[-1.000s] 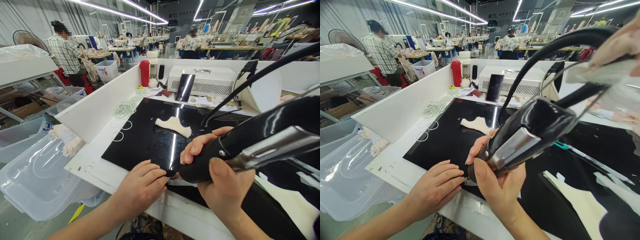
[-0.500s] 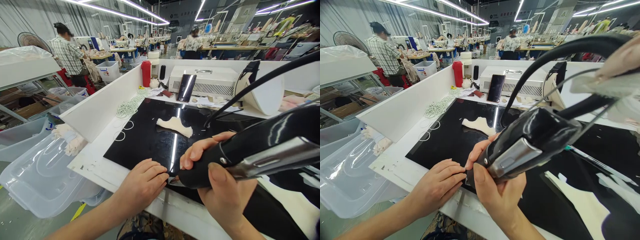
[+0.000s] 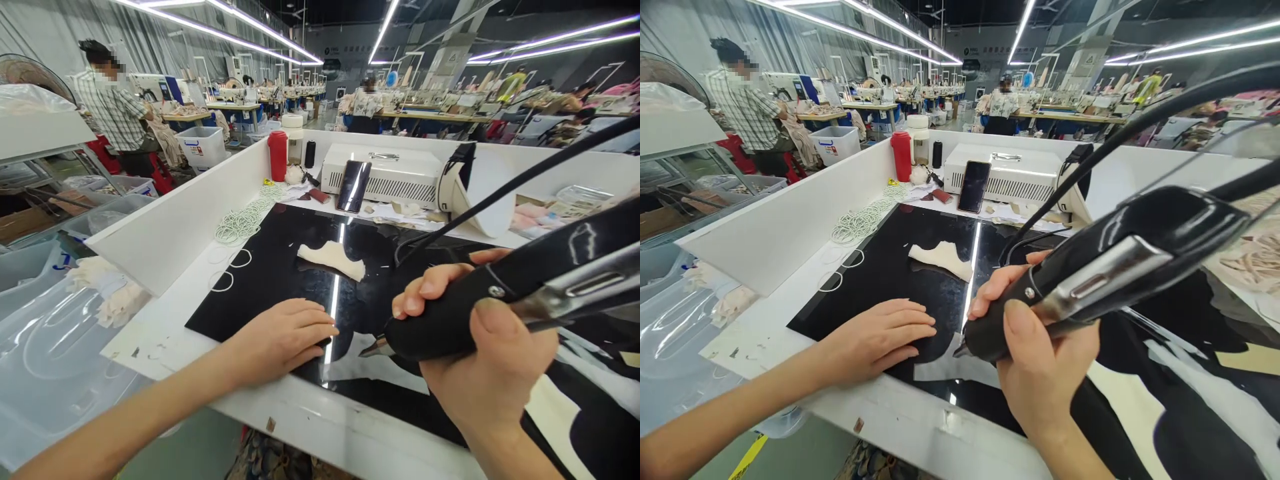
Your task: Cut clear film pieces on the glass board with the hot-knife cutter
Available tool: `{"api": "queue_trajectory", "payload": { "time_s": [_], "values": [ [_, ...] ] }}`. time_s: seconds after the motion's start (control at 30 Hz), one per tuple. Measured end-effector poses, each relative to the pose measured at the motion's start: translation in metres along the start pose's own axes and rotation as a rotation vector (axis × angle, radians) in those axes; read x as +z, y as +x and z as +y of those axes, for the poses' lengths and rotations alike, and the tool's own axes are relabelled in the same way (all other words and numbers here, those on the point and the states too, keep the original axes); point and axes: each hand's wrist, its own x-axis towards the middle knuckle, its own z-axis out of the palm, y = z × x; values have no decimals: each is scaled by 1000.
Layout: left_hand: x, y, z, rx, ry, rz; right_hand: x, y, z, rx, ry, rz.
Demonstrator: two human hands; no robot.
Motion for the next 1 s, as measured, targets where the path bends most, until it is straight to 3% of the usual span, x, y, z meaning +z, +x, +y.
{"api": "queue_trajectory", "payload": {
  "time_s": [0.13,0.33,1.0],
  "values": [
    [-8,21,-17,52,-189,-152,-5,2,4,-23,-23,16],
    [-6,33,-18,40,-332,-343,-9,-2,10,-25,-38,-27],
    [6,33,-18,24,-362,-294,-8,-9,25,-35,-71,-80]
  ]
}}
